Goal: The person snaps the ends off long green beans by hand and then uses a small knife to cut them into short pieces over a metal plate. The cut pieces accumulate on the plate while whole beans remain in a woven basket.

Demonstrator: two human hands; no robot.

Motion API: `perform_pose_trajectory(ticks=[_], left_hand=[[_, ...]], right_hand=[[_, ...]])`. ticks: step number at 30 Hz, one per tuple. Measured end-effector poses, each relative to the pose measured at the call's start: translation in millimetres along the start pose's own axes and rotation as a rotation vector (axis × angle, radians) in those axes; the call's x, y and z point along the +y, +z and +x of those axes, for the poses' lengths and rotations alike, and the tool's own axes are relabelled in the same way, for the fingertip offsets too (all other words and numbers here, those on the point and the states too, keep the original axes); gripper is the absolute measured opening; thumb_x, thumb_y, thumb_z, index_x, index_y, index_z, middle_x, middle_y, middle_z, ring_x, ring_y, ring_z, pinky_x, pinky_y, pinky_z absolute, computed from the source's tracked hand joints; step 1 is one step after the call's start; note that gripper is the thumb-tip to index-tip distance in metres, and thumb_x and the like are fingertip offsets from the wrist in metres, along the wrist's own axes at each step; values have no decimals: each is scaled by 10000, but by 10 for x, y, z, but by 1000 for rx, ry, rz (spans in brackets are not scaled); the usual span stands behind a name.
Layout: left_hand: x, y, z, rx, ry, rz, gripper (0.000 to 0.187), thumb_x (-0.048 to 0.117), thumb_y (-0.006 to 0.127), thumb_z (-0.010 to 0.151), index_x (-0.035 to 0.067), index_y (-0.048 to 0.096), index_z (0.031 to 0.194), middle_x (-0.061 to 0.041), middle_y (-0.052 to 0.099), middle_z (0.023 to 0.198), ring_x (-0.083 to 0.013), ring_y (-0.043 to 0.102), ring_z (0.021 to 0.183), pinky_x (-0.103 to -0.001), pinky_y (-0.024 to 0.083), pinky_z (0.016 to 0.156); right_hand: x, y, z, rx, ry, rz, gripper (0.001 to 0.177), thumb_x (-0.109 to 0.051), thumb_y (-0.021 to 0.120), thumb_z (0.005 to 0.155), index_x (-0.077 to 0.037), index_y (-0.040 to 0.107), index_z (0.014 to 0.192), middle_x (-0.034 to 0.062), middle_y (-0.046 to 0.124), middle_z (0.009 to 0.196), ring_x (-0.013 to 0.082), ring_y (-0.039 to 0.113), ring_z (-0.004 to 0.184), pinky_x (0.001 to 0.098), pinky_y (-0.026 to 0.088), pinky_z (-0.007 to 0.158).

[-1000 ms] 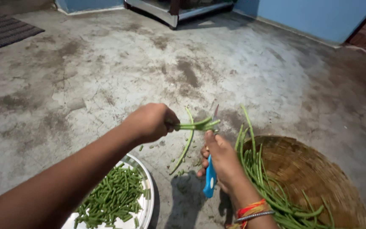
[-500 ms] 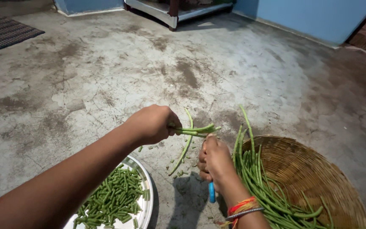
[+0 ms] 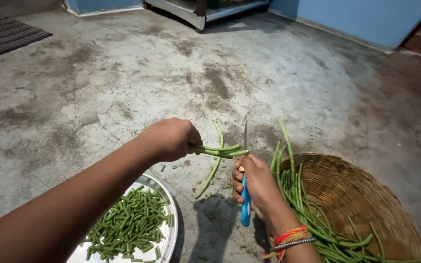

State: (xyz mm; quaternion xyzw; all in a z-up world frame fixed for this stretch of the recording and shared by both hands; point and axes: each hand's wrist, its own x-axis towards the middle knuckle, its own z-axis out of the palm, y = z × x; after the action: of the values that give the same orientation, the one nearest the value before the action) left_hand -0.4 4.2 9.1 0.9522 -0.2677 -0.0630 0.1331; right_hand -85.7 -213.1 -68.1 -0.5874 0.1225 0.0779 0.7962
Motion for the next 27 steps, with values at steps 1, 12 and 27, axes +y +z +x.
perform_pose_trajectory(ticks=[1,12,27], left_hand=[[-13,6,-3,-6,-2,7,212,160,718,840,269,817,992,-37,780,919,-243,730,871,-411,569,771],[-43,11,37,-2,57,45,193,166,712,840,252,825,971,-68,777,892,-274,734,850,-426,568,760],[26,0,25,-88,4,84,203,195,724,857,278,816,1018,-48,780,925,-259,735,871,-420,567,771]], right_hand=[[-22,2,-9,-13,8,9,186,-274,471,975,-106,484,895,3,449,654,119,426,487,311,363,371],[-15,82,7,22,-26,-67,337,-426,462,1010,-123,475,863,6,421,610,128,402,428,317,357,334],[168,24,104,111,-61,-124,347,-430,454,1023,-118,478,873,13,419,600,144,402,412,334,349,321]])
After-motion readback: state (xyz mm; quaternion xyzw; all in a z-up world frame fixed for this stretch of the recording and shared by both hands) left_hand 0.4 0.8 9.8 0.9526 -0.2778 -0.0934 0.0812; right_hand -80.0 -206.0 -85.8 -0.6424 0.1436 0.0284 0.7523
